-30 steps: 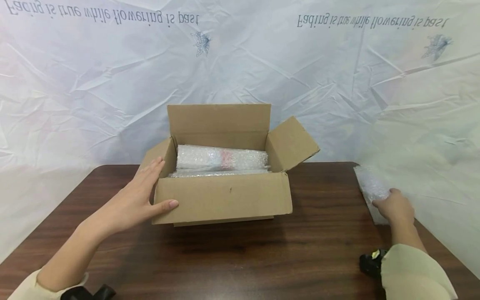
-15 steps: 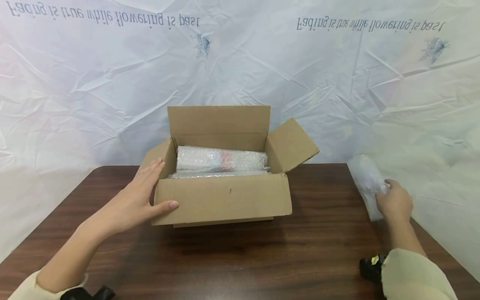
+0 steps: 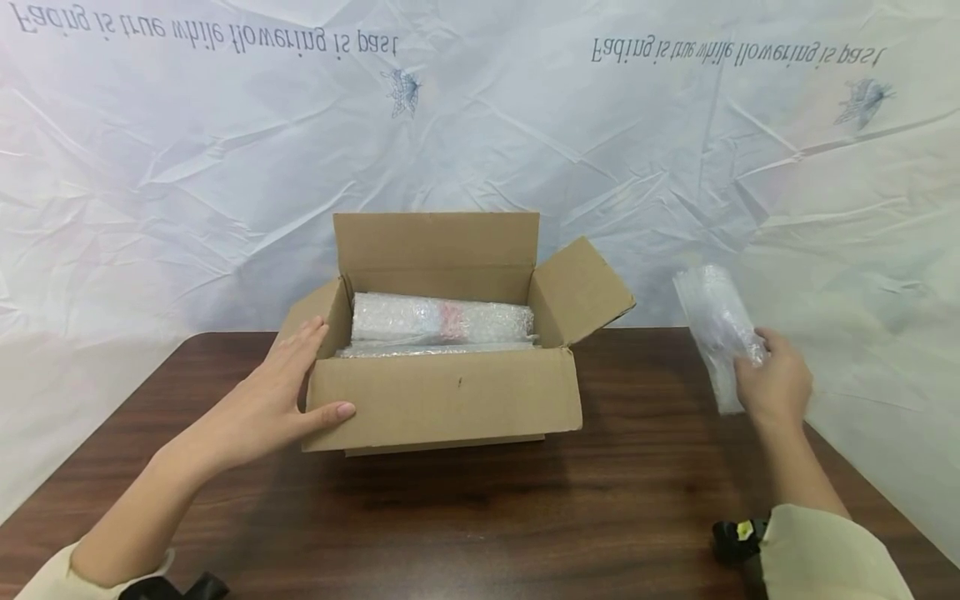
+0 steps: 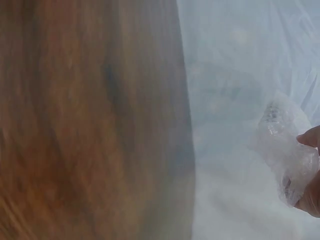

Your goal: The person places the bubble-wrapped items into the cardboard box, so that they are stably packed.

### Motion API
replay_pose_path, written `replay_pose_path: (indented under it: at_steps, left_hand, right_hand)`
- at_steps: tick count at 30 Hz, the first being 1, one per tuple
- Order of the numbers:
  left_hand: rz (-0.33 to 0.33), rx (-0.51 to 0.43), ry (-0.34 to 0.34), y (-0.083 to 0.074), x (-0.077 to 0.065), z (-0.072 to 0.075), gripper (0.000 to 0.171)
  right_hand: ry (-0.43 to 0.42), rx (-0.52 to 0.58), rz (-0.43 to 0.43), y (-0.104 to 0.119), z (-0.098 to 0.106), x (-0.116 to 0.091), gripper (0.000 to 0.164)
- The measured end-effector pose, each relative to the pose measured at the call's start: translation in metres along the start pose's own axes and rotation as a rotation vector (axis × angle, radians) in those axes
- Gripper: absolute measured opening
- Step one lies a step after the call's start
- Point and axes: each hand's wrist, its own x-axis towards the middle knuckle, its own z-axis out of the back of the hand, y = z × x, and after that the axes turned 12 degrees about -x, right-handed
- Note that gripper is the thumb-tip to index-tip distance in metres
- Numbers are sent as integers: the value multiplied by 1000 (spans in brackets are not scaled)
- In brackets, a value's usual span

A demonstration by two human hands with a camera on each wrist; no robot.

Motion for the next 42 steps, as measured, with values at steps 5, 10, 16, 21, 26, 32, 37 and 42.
replay_pose_path:
  at_steps: [5,10,16,21,26,32,37,42]
  left_hand:
    - [4,-3,2,0,-1,0,108]
    - [11,-9,7,0,-1,-1,107]
    - [9,-6,7,0,-1,0,107]
    - [4,0,4,0,-1,0,107]
    - [-2,4,2,0,-1,0,107]
    - [-1,3,4,0,0,0,107]
    - [-6,3,1,1,1,-1,107]
    - [-5,4,2,1,1,-1,108]
  right_hand:
    - [-105,61,-27,20,6,-1,48]
    - [-189,111,-12,39,13,-2,46]
    - [-279,201,30,60,24,-8,44]
    - [-293,272,8,76,34,-11,45]
    - [-326,355,5,93,47,-14,45]
    - [-395,466,55,112,60,-18,45]
    - [-427,518,104,125,68,-22,45]
    - [-439,588,138,141,75,-27,46]
